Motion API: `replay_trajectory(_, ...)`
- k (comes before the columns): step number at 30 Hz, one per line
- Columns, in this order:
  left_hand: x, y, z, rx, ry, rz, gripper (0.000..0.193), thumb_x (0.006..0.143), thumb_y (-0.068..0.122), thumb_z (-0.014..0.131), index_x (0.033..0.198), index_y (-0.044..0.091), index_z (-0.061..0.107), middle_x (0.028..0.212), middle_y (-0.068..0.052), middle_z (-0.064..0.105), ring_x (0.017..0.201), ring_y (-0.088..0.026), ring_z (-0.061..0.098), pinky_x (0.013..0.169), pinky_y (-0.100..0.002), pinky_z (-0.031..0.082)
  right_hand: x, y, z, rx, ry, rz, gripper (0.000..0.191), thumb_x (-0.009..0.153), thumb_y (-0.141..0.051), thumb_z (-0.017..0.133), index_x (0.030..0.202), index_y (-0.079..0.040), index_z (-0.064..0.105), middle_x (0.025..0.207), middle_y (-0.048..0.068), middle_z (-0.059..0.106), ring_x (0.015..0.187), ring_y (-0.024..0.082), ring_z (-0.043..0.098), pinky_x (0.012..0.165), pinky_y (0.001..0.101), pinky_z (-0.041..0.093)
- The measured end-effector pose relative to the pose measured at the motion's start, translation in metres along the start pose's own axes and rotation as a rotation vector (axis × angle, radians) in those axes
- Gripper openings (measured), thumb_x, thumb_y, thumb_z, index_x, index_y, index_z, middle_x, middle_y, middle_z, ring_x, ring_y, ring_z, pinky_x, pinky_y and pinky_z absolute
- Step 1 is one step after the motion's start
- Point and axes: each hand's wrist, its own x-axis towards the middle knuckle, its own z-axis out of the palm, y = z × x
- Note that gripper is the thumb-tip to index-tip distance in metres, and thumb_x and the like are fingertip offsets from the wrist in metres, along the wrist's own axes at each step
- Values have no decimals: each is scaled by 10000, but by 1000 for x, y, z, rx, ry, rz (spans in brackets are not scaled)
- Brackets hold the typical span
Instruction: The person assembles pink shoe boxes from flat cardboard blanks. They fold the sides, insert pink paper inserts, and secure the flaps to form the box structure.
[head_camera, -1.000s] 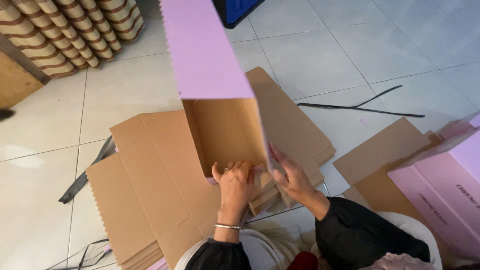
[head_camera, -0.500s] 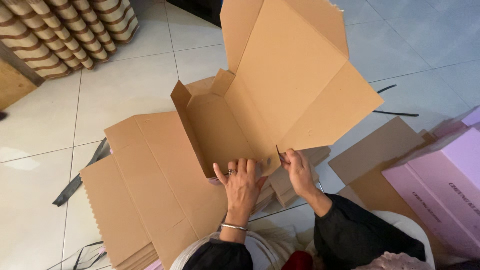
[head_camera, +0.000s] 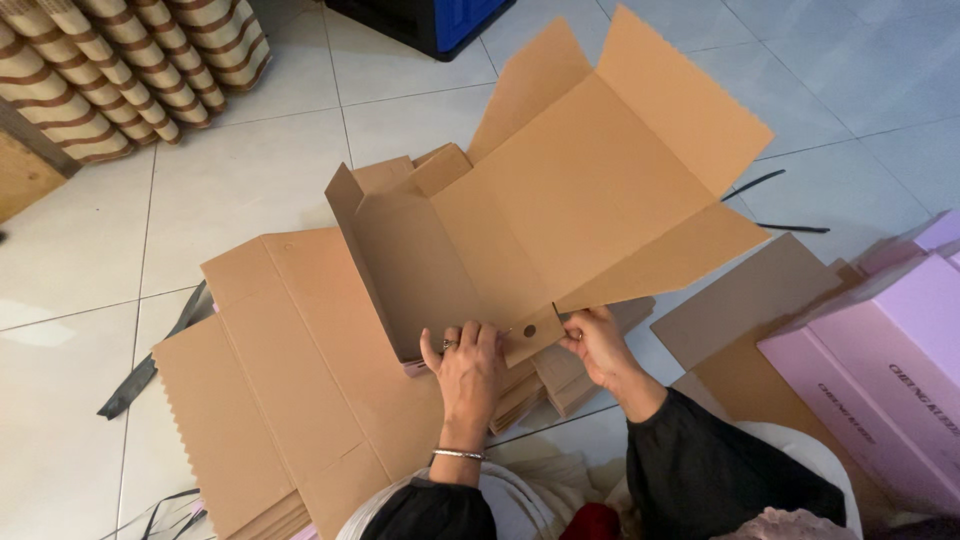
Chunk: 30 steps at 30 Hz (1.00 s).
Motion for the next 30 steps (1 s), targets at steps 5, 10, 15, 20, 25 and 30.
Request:
replay_trajectory(5,-1,-7,-1,15,20,32,32,875,174,676,906,179,681,852,-10,631,877,-237,651,1080,-622,315,-5,-16,-20,-1000,-93,140,337,950,-294,668,1240,-126,636,1216,69,718,1092,220,705,920,382,562)
replay_trajectory(10,-1,-9,-5,3,-16,18,52,897,210,682,894,161,699,872,-24,672,855,-256,658,976,-558,382,-27,-37,-9,-1517,-136,1,385,812,-310,808,1147,-138,729,1212,48,746,1166,209,701,990,344,546)
replay_trajectory(15,0,-12,-12,-61,-15,3,109,894,171,664,978,167,733,972,-22,717,917,-250,671,987,-502,411,-31,-38,17,-1466,-160,-231,685,694,-195,846,1343,-201,627,1323,71,568,1264,278,543,1030,422,445)
replay_trajectory(20,4,-11,-20,-35,-40,-15,69,881,200,686,891,152,735,889,-22,722,899,-258,670,989,-565,385,-23,-28,16,-1460,-174,-298,461,870,-271,748,1322,-228,670,1394,57,576,1237,291,566,981,437,475)
replay_trajectory(25,7,-9,-29,-33,-79,28,147,824,86,645,906,167,736,909,-5,724,930,-226,679,1006,-576,371,-14,-18,11,-1259,-46,-414,238,984,-266,657,1180,-141,707,1127,109,737,1018,322,707,844,420,562)
replay_trajectory(30,5,-8,-33,-87,-87,74,166,851,89,636,946,177,741,905,-2,721,898,-220,684,980,-564,382,-9,-11,20,-1081,84,-538,175,973,-222,662,1053,-66,664,940,168,694,839,364,689,727,447,543)
